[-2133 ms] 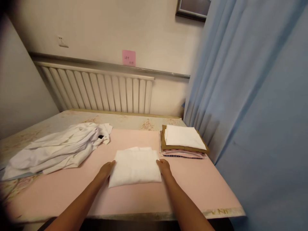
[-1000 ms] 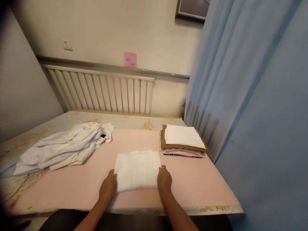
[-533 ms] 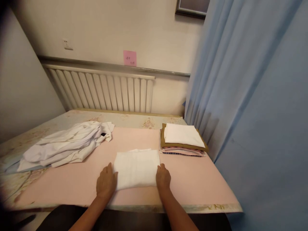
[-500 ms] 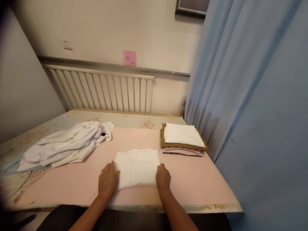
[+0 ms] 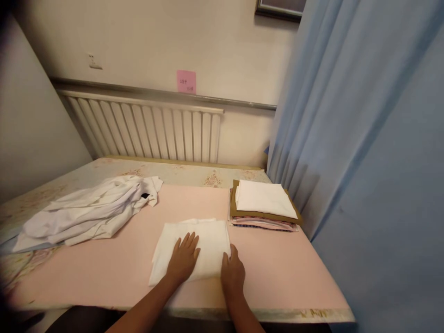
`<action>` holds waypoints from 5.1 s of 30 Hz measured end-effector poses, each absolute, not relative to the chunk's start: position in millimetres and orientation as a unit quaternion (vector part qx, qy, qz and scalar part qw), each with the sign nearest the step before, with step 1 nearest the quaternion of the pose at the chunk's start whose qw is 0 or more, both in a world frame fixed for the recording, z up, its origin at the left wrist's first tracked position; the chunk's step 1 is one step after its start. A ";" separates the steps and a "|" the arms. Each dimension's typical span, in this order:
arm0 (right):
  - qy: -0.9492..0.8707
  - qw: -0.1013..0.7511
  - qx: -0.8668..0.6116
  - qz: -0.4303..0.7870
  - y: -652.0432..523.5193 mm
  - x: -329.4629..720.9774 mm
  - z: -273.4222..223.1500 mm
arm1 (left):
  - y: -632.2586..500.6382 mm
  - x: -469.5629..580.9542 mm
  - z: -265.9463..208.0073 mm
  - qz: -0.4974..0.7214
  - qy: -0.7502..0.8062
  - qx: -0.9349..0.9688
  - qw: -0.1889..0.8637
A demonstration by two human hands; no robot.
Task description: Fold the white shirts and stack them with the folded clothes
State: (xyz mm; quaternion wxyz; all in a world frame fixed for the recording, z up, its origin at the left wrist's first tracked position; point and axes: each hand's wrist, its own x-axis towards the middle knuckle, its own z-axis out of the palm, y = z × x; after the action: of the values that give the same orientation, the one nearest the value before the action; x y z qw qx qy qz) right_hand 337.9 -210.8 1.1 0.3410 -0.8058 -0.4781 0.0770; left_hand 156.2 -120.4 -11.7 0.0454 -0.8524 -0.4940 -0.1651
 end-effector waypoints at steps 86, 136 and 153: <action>-0.719 0.349 -0.595 -0.086 -148.9 283.3 -42.5 | -101.0 79.3 -24.5 -0.156 -0.519 -0.835 0.092; -0.674 0.257 -0.681 -0.128 -140.1 330.5 -31.0 | -63.1 157.8 -14.5 -0.146 -0.489 -0.860 0.022; -0.684 0.252 -0.672 -0.128 -142.4 333.5 -32.0 | -96.4 85.2 -17.8 -0.170 -0.564 -0.806 0.060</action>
State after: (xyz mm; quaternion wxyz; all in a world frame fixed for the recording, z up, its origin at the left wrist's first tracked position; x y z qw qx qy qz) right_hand 333.5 -142.4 -32.0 0.2522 -0.6722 -0.6843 -0.1277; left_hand 85.2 -96.4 -17.8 0.0601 -0.8057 -0.5644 -0.1695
